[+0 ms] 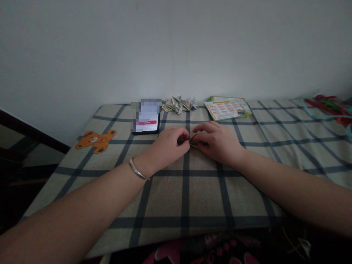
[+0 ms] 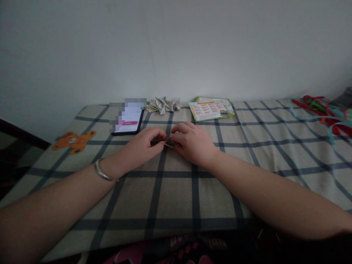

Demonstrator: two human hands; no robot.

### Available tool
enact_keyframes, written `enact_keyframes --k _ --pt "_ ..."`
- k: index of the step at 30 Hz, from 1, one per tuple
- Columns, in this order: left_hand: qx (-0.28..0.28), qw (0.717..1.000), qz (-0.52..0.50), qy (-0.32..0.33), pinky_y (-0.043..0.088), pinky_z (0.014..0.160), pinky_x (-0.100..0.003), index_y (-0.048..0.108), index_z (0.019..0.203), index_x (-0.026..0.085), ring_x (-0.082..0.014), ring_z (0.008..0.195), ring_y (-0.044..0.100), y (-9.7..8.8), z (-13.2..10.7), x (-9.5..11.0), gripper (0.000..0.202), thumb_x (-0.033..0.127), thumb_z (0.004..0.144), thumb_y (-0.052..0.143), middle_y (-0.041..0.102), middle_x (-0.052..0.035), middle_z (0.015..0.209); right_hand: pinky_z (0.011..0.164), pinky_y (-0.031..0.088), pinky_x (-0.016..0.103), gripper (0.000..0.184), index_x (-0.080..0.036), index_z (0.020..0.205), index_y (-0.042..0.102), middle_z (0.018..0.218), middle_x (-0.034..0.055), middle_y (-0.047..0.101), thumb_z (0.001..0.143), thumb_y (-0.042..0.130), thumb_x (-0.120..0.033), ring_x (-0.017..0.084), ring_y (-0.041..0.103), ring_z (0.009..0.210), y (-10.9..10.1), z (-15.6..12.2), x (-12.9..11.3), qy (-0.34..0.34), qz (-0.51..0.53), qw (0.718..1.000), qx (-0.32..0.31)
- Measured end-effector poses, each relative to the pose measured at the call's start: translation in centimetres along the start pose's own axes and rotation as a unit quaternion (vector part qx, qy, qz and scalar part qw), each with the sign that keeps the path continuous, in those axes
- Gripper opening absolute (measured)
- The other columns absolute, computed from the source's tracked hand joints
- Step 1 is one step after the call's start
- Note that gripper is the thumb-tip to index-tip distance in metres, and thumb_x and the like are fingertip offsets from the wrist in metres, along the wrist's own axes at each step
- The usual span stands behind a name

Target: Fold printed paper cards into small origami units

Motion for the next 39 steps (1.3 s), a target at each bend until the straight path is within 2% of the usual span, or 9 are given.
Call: enact_keyframes --k 4,9,15,18,24,30,34,39 --pt "-0.003 1.0 -0.007 -0.001 0.046 0.073 -0.033 0.061 0.083 0.017 -0.0189 0.081 0.057 0.0 0.0 0.0 0.01 0.02 0.076 0.054 0.063 -0.0022 0.082 0.085 0.045 0.036 0.016 -0.021 0.092 0.074 0.11 0.0067 0.065 0.089 0.058 -0.025 0.022 0.058 0.099 0.2 0.1 0.0 -0.001 0.035 0.999 -0.001" --pt "-0.009 1.0 -0.004 -0.004 0.046 0.074 -0.033 0.06 0.082 0.017 -0.019 0.081 0.057 0.1 0.1 0.0 0.008 0.02 0.077 0.055 0.063 -0.0026 0.082 0.083 0.045 0.034 0.01 -0.02 0.084 0.073 0.1 0.0059 0.065 0.084 0.063 -0.02 0.02 0.058 0.094 0.4 0.5 0.2 0.028 0.065 0.998 0.005" --pt "0.0 0.999 -0.015 0.049 0.045 0.078 -0.032 0.056 0.092 0.02 -0.0167 0.084 0.057 0.0 -0.1 0.5 0.014 0.016 0.081 0.05 0.062 -0.0004 0.088 0.083 0.045 0.034 0.009 -0.018 0.085 0.071 0.098 0.007 0.064 0.083 0.062 -0.02 0.021 0.056 0.094 0.4 0.5 0.2 0.036 0.065 0.997 0.008" --pt "-0.011 0.996 0.031 0.082 0.044 0.078 -0.033 0.055 0.087 0.02 -0.0175 0.084 0.056 0.1 -0.3 0.7 0.01 0.015 0.081 0.05 0.062 0.0001 0.086 0.084 0.045 0.035 0.009 -0.018 0.087 0.068 0.104 0.0083 0.064 0.083 0.062 -0.022 0.022 0.056 0.097 0.3 0.4 0.3 0.044 0.048 0.998 0.009" --pt "-0.003 0.986 0.108 0.128 0.044 0.085 -0.036 0.056 0.091 0.02 -0.0199 0.089 0.057 0.0 -0.5 0.9 0.014 0.013 0.081 0.049 0.063 -0.002 0.09 0.086 0.046 0.037 0.01 -0.018 0.087 0.068 0.114 0.0101 0.063 0.08 0.062 -0.023 0.024 0.056 0.101 0.1 0.0 0.4 0.044 0.007 0.999 0.011" --pt "-0.013 0.97 0.192 0.151 0.043 0.077 -0.035 0.055 0.082 0.019 -0.0203 0.08 0.056 -0.4 -0.5 1.4 0.009 0.015 0.082 0.047 0.059 -0.0025 0.077 0.088 0.045 0.041 0.017 -0.017 0.095 0.069 0.128 0.0108 0.06 0.084 0.058 -0.023 0.028 0.054 0.11 -0.7 -0.3 -0.2 0.009 -0.088 0.996 -0.01" --pt "-0.01 0.964 0.214 0.155 0.043 0.073 -0.034 0.052 0.077 0.019 -0.0196 0.076 0.055 -0.4 -0.5 1.7 0.008 0.017 0.082 0.047 0.058 -0.0023 0.073 0.083 0.044 0.04 0.014 -0.017 0.092 0.07 0.124 0.0076 0.064 0.087 0.057 -0.019 0.027 0.054 0.111 -1.5 -0.3 -0.7 -0.007 -0.138 0.99 -0.027" --pt "-0.004 0.964 0.214 0.156 0.043 0.072 -0.034 0.052 0.076 0.019 -0.0194 0.075 0.056 -0.4 -0.6 1.7 0.009 0.018 0.083 0.047 0.058 -0.0026 0.074 0.075 0.041 0.038 0.015 -0.015 0.09 0.07 0.11 0.0098 0.069 0.089 0.055 -0.014 0.027 0.056 0.102 -1.5 -0.1 -1.1 -0.015 -0.177 0.983 -0.052"
Point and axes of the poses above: each hand's wrist, its own z-axis towards the middle knuckle, its own y-axis out of the palm, x = y × z, the point moved 4 cm from there along z, towards the middle knuckle
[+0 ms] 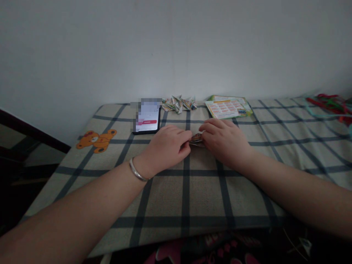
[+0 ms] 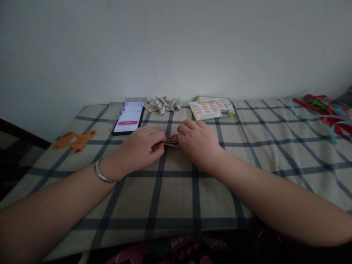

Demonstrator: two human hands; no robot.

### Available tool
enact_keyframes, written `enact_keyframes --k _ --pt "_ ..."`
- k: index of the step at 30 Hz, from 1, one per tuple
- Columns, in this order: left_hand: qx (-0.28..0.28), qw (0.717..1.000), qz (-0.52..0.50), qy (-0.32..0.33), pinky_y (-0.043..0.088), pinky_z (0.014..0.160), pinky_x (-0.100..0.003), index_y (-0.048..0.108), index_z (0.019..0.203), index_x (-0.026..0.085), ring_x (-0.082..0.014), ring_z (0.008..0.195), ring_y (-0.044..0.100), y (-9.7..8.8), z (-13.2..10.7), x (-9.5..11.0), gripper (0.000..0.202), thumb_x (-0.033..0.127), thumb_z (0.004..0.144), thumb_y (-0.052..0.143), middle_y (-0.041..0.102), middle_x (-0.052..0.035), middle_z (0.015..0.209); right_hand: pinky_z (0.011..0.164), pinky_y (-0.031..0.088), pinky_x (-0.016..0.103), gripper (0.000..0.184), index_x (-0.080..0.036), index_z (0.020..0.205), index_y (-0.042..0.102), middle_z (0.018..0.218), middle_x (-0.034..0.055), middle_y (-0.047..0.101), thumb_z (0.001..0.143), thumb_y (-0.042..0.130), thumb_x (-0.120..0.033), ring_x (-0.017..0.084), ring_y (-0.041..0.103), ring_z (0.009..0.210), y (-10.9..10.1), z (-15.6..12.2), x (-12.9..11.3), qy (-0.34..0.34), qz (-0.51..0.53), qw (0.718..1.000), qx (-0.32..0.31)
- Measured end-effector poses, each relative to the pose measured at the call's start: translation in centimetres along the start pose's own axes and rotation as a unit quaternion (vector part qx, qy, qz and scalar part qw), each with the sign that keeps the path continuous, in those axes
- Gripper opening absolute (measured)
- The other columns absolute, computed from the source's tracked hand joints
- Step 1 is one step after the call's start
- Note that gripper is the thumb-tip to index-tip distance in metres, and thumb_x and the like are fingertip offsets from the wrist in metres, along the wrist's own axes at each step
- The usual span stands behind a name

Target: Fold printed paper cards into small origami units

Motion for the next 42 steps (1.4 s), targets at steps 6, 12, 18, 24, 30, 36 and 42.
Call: enact_keyframes --k 6,12,18,24,30,36,42 --pt "-0.005 1.0 -0.002 -0.006 0.044 0.076 -0.035 0.053 0.081 0.019 -0.0209 0.081 0.057 0.2 -0.1 -0.2 0.008 0.016 0.084 0.046 0.06 -0.0034 0.079 0.074 0.039 0.037 0.013 -0.015 0.091 0.068 0.099 0.0085 0.069 0.089 0.055 -0.015 0.025 0.056 0.098 0.6 0.2 0.1 -0.007 -0.014 1.0 0.002" --pt "-0.007 1.0 -0.004 -0.012 0.044 0.078 -0.036 0.054 0.084 0.019 -0.0221 0.084 0.057 0.1 -0.1 -0.2 0.004 0.019 0.083 0.05 0.061 -0.0045 0.083 0.075 0.04 0.037 0.016 -0.016 0.087 0.07 0.098 0.0086 0.07 0.089 0.055 -0.022 0.026 0.057 0.097 0.2 0.0 0.4 0.015 0.016 1.0 -0.003" --pt "-0.005 0.999 -0.003 -0.034 0.042 0.074 -0.034 0.054 0.084 0.018 -0.0218 0.082 0.058 0.0 -0.1 -0.4 0.013 0.03 0.088 0.054 0.062 -0.004 0.082 0.08 0.046 0.034 0.022 -0.018 0.094 0.073 0.097 0.0068 0.071 0.086 0.059 -0.033 0.023 0.061 0.093 0.6 -0.2 1.2 0.016 0.175 0.984 -0.019" --pt "-0.012 0.998 -0.007 -0.056 0.043 0.073 -0.034 0.056 0.086 0.018 -0.0209 0.082 0.058 0.0 -0.2 -0.7 0.013 0.03 0.089 0.053 0.063 -0.0037 0.085 0.08 0.047 0.034 0.026 -0.017 0.1 0.072 0.101 0.0074 0.071 0.083 0.063 -0.034 0.023 0.062 0.094 1.1 -0.2 1.7 0.0 0.23 0.973 -0.012" --pt "-0.005 0.998 -0.013 -0.057 0.044 0.075 -0.034 0.057 0.089 0.018 -0.0209 0.083 0.059 0.0 -0.2 -0.8 0.011 0.028 0.087 0.054 0.064 -0.0035 0.086 0.075 0.046 0.034 0.024 -0.02 0.099 0.073 0.097 0.0069 0.071 0.087 0.059 -0.036 0.023 0.062 0.089 1.1 -0.2 1.7 -0.011 0.189 0.982 -0.024" --pt "-0.007 1.0 0.003 0.005 0.045 0.088 -0.038 0.06 0.1 0.018 -0.0236 0.099 0.06 0.1 -0.3 0.0 0.015 0.025 0.087 0.055 0.065 -0.0047 0.101 0.073 0.044 0.034 0.027 -0.019 0.096 0.073 0.094 0.0075 0.07 0.089 0.058 -0.039 0.024 0.062 0.089 1.2 -0.3 1.7 -0.008 0.18 0.983 -0.023" --pt "-0.006 0.999 -0.019 -0.031 0.047 0.085 -0.038 0.064 0.094 0.018 -0.0233 0.094 0.062 0.4 -0.3 -0.7 0.013 0.028 0.087 0.06 0.068 -0.0044 0.094 0.07 0.042 0.032 0.025 -0.018 0.089 0.07 0.086 0.007 0.069 0.087 0.061 -0.041 0.023 0.062 0.083 1.6 -0.1 1.8 0.009 0.175 0.984 -0.012"
Point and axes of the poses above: each hand's wrist, its own z-axis towards the middle knuckle, its own y-axis out of the palm, x = y × z, the point moved 4 cm from there along z, towards the middle knuckle
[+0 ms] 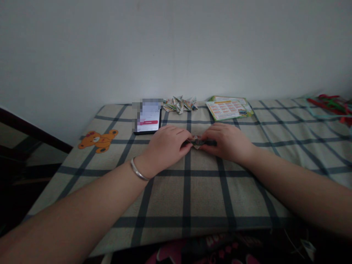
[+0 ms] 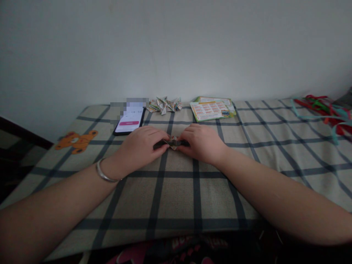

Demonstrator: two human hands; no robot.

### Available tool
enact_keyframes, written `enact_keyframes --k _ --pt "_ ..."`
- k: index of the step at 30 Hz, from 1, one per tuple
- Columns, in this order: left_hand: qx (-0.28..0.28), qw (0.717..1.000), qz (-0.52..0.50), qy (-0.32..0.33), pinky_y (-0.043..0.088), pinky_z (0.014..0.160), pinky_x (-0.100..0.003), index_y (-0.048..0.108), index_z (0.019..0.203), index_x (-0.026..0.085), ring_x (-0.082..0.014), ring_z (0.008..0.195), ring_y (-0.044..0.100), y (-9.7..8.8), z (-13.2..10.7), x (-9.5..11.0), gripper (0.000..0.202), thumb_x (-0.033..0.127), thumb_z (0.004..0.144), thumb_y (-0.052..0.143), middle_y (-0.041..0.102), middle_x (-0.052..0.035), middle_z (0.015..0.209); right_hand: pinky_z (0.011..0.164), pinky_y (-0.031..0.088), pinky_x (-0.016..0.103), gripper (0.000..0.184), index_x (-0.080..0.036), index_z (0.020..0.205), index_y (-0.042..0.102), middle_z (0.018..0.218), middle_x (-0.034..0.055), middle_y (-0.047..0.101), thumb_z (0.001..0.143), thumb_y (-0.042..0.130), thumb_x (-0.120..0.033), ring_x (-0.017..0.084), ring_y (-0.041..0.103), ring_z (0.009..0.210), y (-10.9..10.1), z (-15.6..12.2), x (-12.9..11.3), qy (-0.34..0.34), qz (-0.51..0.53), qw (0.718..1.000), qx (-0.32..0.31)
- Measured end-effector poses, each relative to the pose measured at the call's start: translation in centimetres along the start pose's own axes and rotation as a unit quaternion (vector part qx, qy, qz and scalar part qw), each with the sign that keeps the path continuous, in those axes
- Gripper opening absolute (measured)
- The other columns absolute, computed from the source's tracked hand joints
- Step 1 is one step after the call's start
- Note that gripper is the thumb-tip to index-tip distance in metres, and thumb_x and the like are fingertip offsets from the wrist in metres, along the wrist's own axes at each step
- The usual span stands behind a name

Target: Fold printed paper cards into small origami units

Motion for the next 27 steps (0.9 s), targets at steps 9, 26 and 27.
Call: enact_keyframes --k 9,26,27 --pt "-0.005 0.995 -0.094 -0.04 0.047 0.084 -0.036 0.066 0.088 0.019 -0.0204 0.091 0.064 0.4 0.3 -1.3 0.011 0.03 0.084 0.068 0.07 -0.0014 0.092 0.063 0.039 0.028 0.018 -0.019 0.08 0.066 0.08 0.0042 0.066 0.082 0.069 -0.036 0.018 0.058 0.075 0.6 -0.1 1.3 0.06 0.077 0.995 0.015" --pt "0.042 0.979 -0.169 -0.106 0.047 0.073 -0.029 0.063 0.09 0.021 -0.0168 0.083 0.065 0.0 0.0 -1.4 0.016 0.031 0.08 0.07 0.069 0.0013 0.087 0.06 0.039 0.026 0.01 -0.019 0.077 0.067 0.077 0.0017 0.07 0.08 0.071 -0.028 0.015 0.06 0.07 0.2 -0.2 1.6 0.078 0.22 0.967 0.097" --pt "0.046 0.98 -0.166 -0.104 0.048 0.075 -0.03 0.063 0.094 0.021 -0.017 0.085 0.065 0.0 0.0 -1.4 0.018 0.031 0.081 0.07 0.07 0.0008 0.09 0.06 0.039 0.026 0.01 -0.019 0.076 0.067 0.076 0.0014 0.07 0.08 0.071 -0.027 0.015 0.06 0.07 0.2 -0.2 1.5 0.077 0.221 0.967 0.098"
Point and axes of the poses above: each hand's wrist, its own z-axis towards the middle knuckle, its own y-axis out of the palm, x = y × z, the point moved 4 cm from there along z, towards the middle knuckle
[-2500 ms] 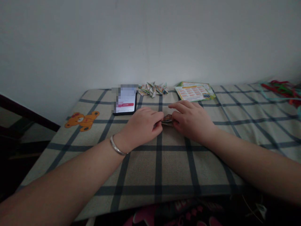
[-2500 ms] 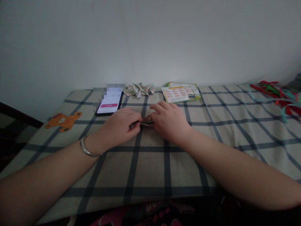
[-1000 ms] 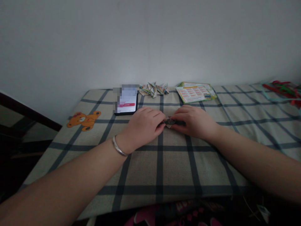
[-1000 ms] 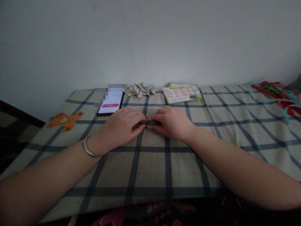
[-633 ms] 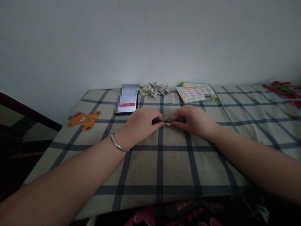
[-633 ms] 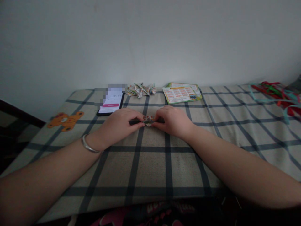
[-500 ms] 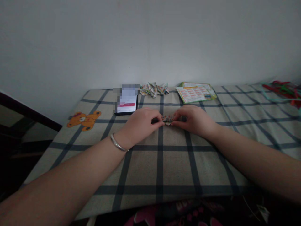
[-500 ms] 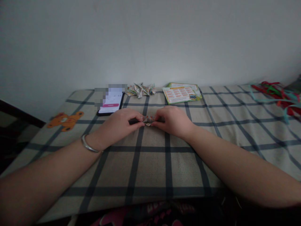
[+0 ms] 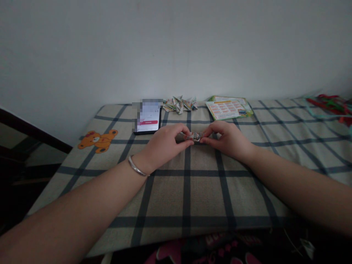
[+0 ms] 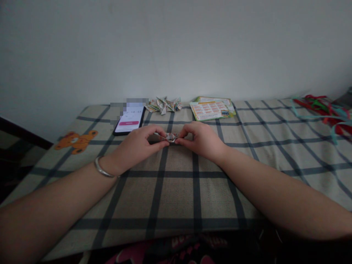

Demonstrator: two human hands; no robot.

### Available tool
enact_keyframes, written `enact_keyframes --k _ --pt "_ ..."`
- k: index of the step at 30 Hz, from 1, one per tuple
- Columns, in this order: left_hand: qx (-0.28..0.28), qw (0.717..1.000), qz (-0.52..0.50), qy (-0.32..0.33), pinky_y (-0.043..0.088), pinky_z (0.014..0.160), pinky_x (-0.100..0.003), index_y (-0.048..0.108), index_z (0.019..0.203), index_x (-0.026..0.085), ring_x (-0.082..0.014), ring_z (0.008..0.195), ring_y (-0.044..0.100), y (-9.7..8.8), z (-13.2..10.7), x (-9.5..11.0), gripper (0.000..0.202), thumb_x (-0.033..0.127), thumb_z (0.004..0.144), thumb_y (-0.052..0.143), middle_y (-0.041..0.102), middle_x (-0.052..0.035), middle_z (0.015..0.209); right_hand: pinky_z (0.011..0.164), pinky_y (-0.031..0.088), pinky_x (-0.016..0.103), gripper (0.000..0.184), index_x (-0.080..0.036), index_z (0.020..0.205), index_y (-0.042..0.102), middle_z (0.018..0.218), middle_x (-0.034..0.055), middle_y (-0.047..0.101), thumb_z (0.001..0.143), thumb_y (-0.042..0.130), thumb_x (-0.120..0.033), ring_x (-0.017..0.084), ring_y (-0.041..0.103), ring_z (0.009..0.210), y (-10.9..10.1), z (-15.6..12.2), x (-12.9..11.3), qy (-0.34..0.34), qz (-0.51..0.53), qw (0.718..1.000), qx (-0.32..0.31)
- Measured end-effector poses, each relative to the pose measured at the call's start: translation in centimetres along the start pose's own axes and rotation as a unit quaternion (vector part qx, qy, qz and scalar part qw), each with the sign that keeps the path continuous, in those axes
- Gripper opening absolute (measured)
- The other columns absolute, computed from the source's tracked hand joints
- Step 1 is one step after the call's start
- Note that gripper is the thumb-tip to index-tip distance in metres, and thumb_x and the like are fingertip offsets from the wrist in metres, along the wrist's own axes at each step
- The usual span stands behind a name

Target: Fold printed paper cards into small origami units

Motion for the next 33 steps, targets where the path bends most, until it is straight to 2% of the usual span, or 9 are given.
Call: enact_keyframes --k 4,6,10,16,21,27,33 --pt "0.007 1.0 -0.011 0.026 0.047 0.096 -0.035 0.058 0.124 0.022 -0.0197 0.112 0.062 0.08 -0.15 0.01 0.046 0.035 0.082 0.07 0.066 -0.0047 0.122 0.06 0.038 0.026 0.01 -0.019 0.075 0.066 0.073 0.0007 0.068 0.081 0.069 -0.026 0.014 0.058 0.068 0.14 0.05 -0.39 -0.005 -0.01 1.0 -0.023" --pt "0.001 0.999 -0.012 0.03 0.046 0.1 -0.037 0.055 0.131 0.023 -0.0205 0.118 0.059 0.19 -0.15 -0.07 0.054 0.038 0.082 0.07 0.063 -0.0061 0.128 0.059 0.038 0.026 0.01 -0.019 0.074 0.066 0.072 0.0008 0.067 0.081 0.069 -0.026 0.014 0.057 0.067 0.24 0.06 -0.45 -0.007 -0.022 0.999 -0.038" --pt "-0.004 1.0 -0.003 0.014 0.048 0.098 -0.038 0.064 0.121 0.022 -0.0214 0.112 0.063 0.25 -0.08 -0.23 0.045 0.037 0.08 0.073 0.068 -0.0048 0.12 0.061 0.038 0.026 0.01 -0.019 0.076 0.066 0.075 0.0019 0.067 0.082 0.068 -0.027 0.015 0.058 0.07 0.27 0.05 -0.35 -0.027 -0.038 0.998 -0.033" --pt "0.009 0.999 -0.051 -0.007 0.052 0.091 -0.035 0.07 0.11 0.024 -0.0196 0.104 0.066 0.06 -0.03 -0.1 0.03 0.031 0.081 0.071 0.072 -0.002 0.11 0.07 0.044 0.029 0.008 -0.019 0.077 0.063 0.087 0.0045 0.072 0.081 0.067 -0.023 0.017 0.061 0.079 0.07 0.0 -0.48 -0.055 0.002 0.998 0.01" --pt "0.015 0.996 -0.088 -0.013 0.053 0.082 -0.029 0.071 0.102 0.023 -0.0154 0.095 0.068 -0.01 0.07 0.19 0.021 0.024 0.081 0.07 0.073 0.0003 0.103 0.06 0.041 0.027 0.009 -0.018 0.076 0.064 0.08 0.0037 0.07 0.081 0.067 -0.025 0.015 0.058 0.07 0.06 -0.09 -0.32 -0.004 0.029 0.999 0.039" --pt "0.015 0.993 -0.114 -0.033 0.053 0.079 -0.027 0.07 0.098 0.022 -0.0138 0.089 0.067 0.22 0.04 0.02 0.017 0.028 0.082 0.068 0.073 0.0004 0.098 0.058 0.044 0.027 0.012 -0.018 0.075 0.063 0.074 0.0026 0.069 0.08 0.067 -0.028 0.013 0.057 0.064 0.68 -0.16 -0.02 0.054 0.085 0.994 0.034" --pt "0.014 0.991 -0.124 -0.04 0.053 0.075 -0.026 0.069 0.095 0.021 -0.0137 0.083 0.067 0.35 0.06 0.08 0.015 0.028 0.082 0.068 0.072 -0.0004 0.092 0.058 0.046 0.027 0.015 -0.019 0.072 0.059 0.07 0.0023 0.066 0.078 0.068 -0.028 0.014 0.058 0.063 0.84 -0.16 -0.15 0.069 0.096 0.992 0.041"
Point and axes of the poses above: each hand's wrist, its own z-axis towards the middle knuckle, its own y-axis out of the palm, x = y × z, the point moved 4 cm from there along z, towards the middle knuckle
